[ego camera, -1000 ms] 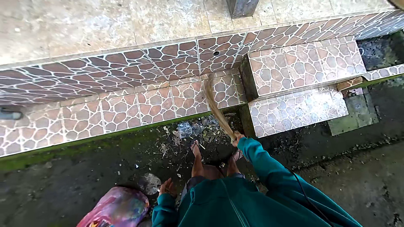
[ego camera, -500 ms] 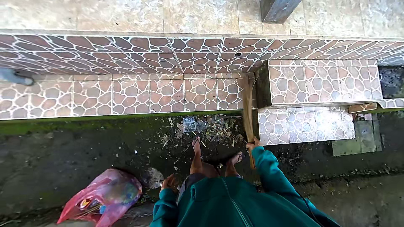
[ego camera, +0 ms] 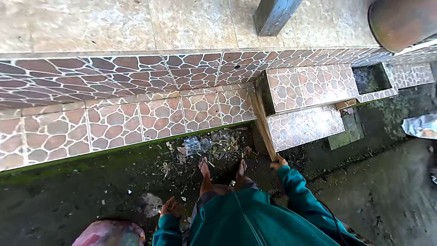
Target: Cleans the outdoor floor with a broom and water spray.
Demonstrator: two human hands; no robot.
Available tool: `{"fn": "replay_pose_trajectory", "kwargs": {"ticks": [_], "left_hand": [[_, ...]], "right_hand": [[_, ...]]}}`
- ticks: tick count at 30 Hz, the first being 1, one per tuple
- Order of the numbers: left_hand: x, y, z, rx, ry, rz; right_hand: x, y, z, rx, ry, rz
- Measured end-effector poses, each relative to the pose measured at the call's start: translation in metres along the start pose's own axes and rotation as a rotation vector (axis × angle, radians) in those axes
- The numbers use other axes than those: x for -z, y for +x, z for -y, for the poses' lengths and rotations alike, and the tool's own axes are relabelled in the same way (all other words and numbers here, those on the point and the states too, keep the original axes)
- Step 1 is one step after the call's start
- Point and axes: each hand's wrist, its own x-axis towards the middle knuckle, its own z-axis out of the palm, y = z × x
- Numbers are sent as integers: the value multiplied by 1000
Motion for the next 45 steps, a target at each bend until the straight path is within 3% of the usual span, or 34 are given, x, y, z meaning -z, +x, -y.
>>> {"fn": "replay_pose_trajectory", "kwargs": {"ticks": [3,7,12,15,17,19,23,27,32,35,38,41,45], "left_hand": [[3,-3,-5,-42,3,11],[6,-14,8,-74,-101,-32],[5,-49,45,-75,-224,-92],[-6,-68,77,-100,-339,-163],[-13,-78,98,-60,-381,-184],[-21,-87,118,-29,-415,-204],[-35,-101,145,-11,-472,-226],[-34,-103,159,-4,-522,-248],[-23,-110,161,-13,-568,-270],[-11,-103,169,6,-562,-303],[6,-86,170,36,-572,-292],[23,-76,155,51,-613,-280],[40,-63,138,95,-601,-288]], "right_hand": [[-17,23,38,-19,-8,161],[-30,29,25,225,-260,282],[40,20,-25,326,-363,252],[53,42,-34,256,-197,162],[44,63,-15,183,-103,150],[28,72,12,195,-159,289],[-12,103,16,458,-497,400],[21,96,32,630,-812,448],[44,57,81,486,-691,301],[10,65,129,429,-667,272],[-31,85,144,495,-890,320],[-6,51,153,529,-948,331],[37,25,174,536,-928,215]]}}
